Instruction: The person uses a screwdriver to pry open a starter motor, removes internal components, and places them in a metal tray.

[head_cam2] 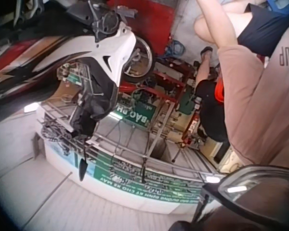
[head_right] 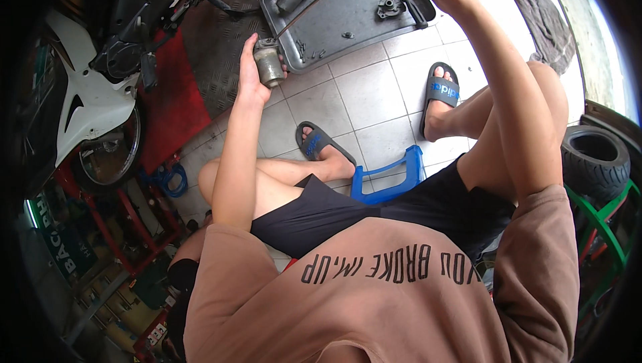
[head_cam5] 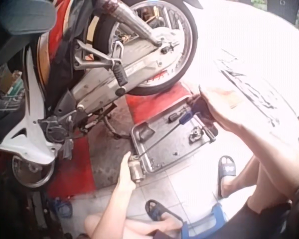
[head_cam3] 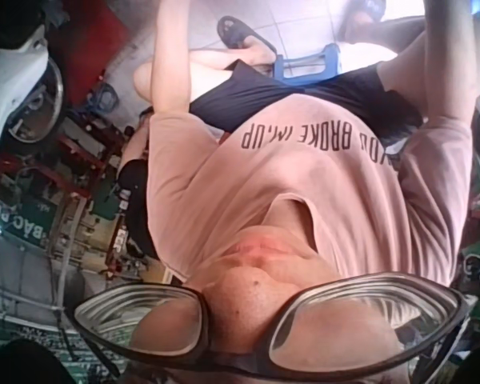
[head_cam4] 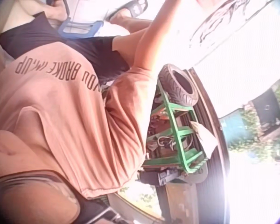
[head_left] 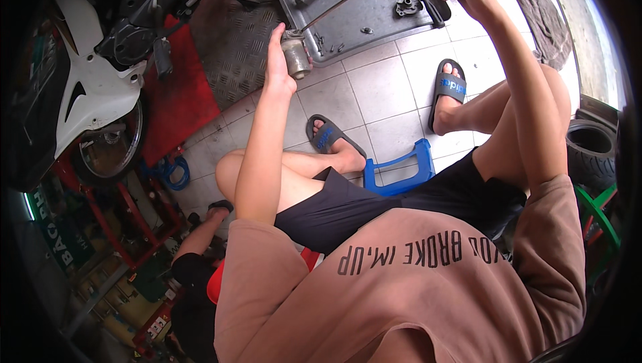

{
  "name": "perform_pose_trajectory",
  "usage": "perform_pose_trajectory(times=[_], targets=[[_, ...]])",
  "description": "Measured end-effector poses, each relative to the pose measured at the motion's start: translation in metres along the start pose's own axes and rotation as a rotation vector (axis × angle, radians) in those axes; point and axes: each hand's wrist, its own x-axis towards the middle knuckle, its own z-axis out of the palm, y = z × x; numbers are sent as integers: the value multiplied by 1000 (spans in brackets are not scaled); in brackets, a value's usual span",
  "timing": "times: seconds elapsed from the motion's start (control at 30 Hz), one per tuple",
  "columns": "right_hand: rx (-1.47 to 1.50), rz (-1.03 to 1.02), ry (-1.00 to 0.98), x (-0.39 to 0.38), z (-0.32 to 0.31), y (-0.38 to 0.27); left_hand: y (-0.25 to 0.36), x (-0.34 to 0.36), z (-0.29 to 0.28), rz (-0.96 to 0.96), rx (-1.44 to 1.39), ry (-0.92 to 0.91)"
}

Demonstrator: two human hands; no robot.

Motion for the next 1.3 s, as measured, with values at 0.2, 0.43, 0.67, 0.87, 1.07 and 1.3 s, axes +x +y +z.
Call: perform_pose_trajectory(times=[0.2,0.43,0.67,0.87,1.07,1.3], targets=[[192,-67,21,-5,-1,3,2,-3,0,17,-5,17],[-4,-102,63,3,9,6,4,-4,3,29,15,30],[-242,-101,-8,20,-26,25,4,-3,8,33,32,33],[80,115,154,24,-26,30,2,-5,19,13,41,25],[91,8,-74,39,-15,47,-4,-4,0,-5,2,62],[-84,158,73,23,-11,23,-5,-1,2,-9,5,95]])
